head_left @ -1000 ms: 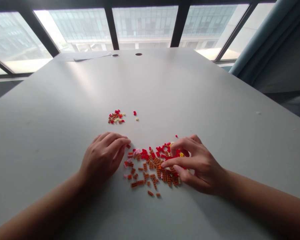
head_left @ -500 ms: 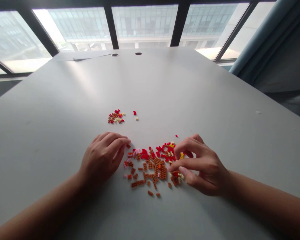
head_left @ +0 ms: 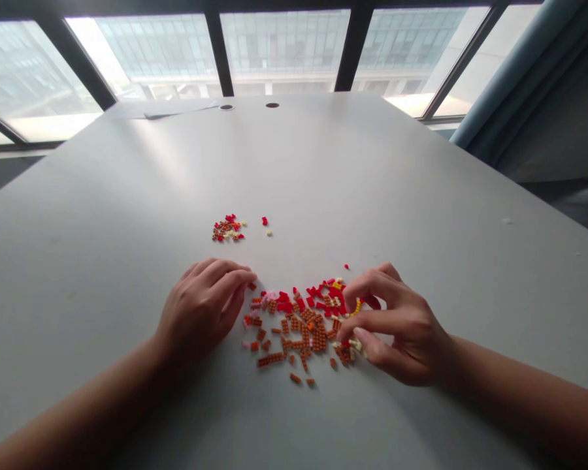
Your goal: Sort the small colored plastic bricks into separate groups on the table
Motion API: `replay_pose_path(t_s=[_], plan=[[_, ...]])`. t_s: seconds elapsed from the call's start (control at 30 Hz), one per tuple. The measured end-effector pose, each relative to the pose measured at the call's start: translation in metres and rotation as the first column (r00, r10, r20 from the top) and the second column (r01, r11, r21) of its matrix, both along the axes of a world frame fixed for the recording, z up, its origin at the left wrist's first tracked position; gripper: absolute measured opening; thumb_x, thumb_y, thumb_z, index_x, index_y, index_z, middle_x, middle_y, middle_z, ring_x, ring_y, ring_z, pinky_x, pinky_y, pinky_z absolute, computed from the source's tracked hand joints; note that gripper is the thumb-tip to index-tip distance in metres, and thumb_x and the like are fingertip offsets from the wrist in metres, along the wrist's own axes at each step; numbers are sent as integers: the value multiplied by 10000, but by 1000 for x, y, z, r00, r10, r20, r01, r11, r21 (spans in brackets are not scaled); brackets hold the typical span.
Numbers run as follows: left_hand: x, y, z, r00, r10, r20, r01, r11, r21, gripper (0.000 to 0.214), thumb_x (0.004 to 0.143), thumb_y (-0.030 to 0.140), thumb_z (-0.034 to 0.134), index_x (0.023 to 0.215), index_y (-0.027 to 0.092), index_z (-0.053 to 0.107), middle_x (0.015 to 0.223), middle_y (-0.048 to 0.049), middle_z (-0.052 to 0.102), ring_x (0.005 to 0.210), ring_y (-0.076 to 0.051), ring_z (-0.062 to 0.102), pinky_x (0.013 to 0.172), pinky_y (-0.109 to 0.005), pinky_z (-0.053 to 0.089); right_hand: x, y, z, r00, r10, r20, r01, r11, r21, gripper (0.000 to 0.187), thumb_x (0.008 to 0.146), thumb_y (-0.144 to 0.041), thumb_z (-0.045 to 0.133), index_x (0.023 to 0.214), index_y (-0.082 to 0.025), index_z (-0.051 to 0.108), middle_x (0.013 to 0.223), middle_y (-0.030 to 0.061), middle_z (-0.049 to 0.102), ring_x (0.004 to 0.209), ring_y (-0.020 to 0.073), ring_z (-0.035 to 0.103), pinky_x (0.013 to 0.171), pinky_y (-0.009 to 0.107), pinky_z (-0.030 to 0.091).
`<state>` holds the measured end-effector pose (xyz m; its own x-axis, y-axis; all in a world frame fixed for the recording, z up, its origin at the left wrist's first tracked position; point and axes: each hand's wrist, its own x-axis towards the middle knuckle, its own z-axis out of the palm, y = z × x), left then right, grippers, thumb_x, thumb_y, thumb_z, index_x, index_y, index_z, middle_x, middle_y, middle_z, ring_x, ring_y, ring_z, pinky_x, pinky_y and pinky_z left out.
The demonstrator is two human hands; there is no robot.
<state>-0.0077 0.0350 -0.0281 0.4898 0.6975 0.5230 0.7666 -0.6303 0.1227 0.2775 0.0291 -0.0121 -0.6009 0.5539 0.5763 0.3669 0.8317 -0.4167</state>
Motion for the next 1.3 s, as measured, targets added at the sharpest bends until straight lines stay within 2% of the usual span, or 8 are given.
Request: replay_pose_path(t_s=[0.17, 0.3, 0.57, 1.0, 1.3], plan=[[1, 0, 1, 1000, 9, 2, -9, 1000, -7, 165, 922, 156, 509, 967, 195, 663, 946, -54, 719, 856, -191, 652, 796, -342, 532, 0, 1, 2, 996, 87, 18, -87, 996, 3, 251, 746, -94, 474, 675, -217, 681, 824, 29, 585, 703, 141, 561, 703, 363, 391], [1, -1, 2, 1000, 4, 3, -4, 1000, 2, 158, 919, 150, 514, 957, 185, 663, 940, -57, 719, 848, -193, 651, 794, -346, 532, 0, 1, 2, 995, 97, 22, -97, 995, 5, 262, 751, -85, 473, 704, -217, 695, 843, 33, 589, 728, 143, 566, 713, 365, 395], [1, 0, 1, 1000, -10, 4, 10, 1000, -3, 150, 907, 136, 531, 973, 178, 659, 942, -62, 714, 855, -202, 648, 787, -346, 527, 1, 0, 2, 993, -119, -11, 119, 993, 19, 292, 793, -80, 467, 570, -201, 611, 740, 30, 563, 633, 139, 488, 661, 350, 407], [0, 0, 1, 1000, -3, 0, 3, 1000, 1, 165, 918, 151, 515, 967, 180, 670, 946, -60, 718, 850, -199, 649, 784, -357, 538, 1, 1, 0, 991, -116, 70, 118, 993, -16, 308, 819, -101, 469, 568, -194, 621, 811, 33, 581, 659, 139, 496, 704, 359, 407], [2, 0, 2, 1000, -9, 5, 9, 1000, 2, 149, 906, 125, 532, 964, 166, 663, 933, -64, 712, 847, -205, 647, 785, -357, 534, -1, 1, -3, 967, -252, 32, 250, 966, 59, 323, 855, -100, 489, 587, -183, 648, 795, 38, 561, 636, 130, 481, 688, 353, 396]])
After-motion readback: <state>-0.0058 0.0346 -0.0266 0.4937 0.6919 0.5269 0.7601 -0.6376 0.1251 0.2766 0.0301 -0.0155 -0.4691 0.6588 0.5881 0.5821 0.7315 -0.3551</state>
